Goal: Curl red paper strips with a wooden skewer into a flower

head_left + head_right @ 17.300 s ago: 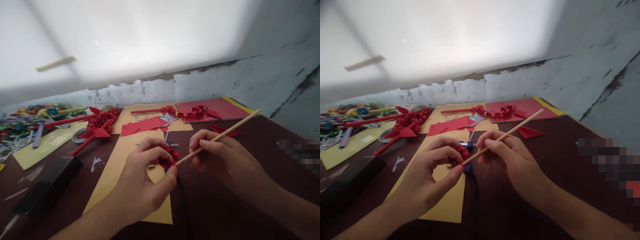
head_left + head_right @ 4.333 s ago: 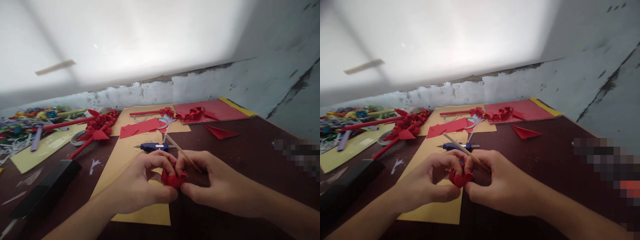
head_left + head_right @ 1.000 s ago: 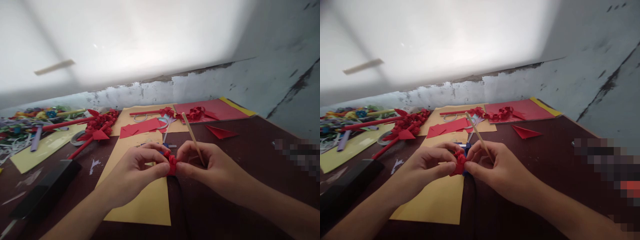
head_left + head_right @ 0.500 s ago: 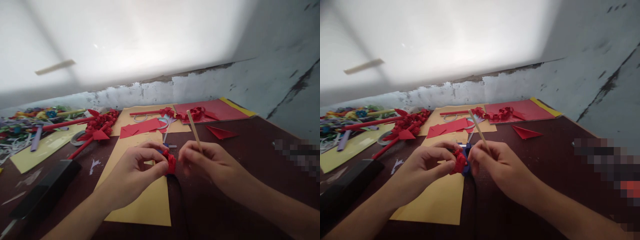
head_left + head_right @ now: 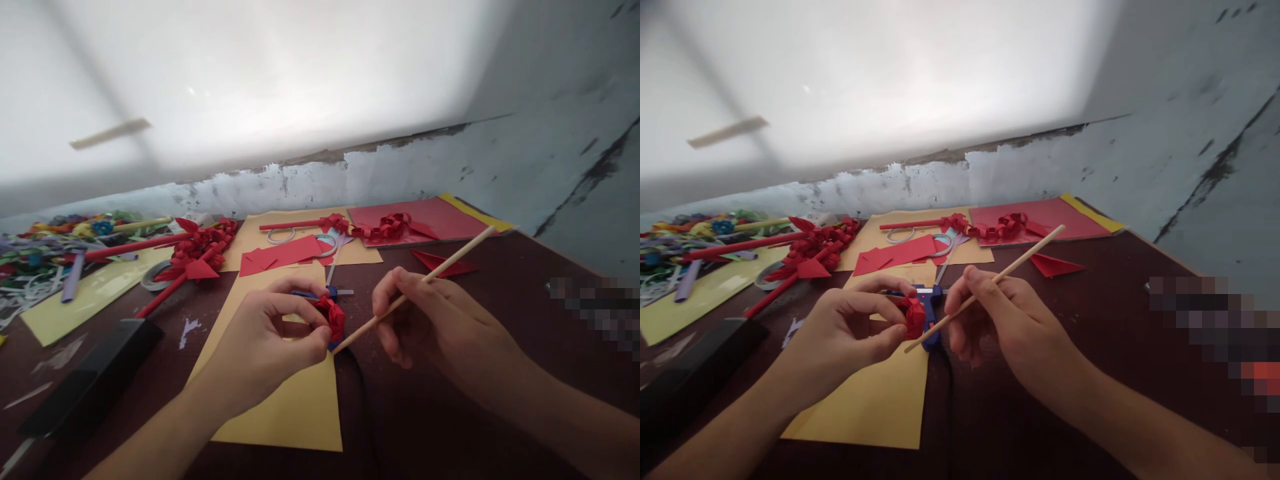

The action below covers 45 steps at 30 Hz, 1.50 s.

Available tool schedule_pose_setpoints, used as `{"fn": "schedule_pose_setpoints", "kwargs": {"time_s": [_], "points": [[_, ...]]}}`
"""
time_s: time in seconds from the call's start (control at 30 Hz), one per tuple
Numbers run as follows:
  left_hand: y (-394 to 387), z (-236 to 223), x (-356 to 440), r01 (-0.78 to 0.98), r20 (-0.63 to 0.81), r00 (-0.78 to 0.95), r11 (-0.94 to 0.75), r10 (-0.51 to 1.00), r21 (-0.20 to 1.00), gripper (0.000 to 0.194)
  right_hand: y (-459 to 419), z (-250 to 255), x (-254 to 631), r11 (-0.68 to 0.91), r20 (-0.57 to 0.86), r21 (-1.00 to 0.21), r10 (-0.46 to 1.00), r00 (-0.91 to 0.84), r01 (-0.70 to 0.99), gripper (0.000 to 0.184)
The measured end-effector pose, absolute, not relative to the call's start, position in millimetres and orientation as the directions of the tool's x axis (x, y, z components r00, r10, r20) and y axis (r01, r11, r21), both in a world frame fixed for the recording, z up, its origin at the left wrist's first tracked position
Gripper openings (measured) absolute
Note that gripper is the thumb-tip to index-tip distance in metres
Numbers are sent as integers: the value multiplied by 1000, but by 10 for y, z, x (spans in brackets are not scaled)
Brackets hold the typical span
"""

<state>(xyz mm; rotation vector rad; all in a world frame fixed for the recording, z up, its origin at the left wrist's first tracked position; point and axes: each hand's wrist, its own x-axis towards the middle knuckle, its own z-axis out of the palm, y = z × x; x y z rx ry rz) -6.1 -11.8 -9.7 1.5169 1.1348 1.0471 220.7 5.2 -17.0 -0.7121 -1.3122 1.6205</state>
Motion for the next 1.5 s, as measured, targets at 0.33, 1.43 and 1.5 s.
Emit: {"fn": "schedule_pose_setpoints", "kwargs": {"time_s": [0.33,1.43,1.5], "points": [[-106,-82,-70,155,74,300,-125,951,980,12,80,-210,2193,-3,154,-949,868,-473,-314,40],[-71,-63,-118,84,-3,335,-27,942,996,12,48,-185,2141,10,169,-950,857,-486,-313,36],[-67,-67,-116,79,0,323,-27,946,996,13,51,-186,2146,14,165,-953,861,-480,-303,34]]}}
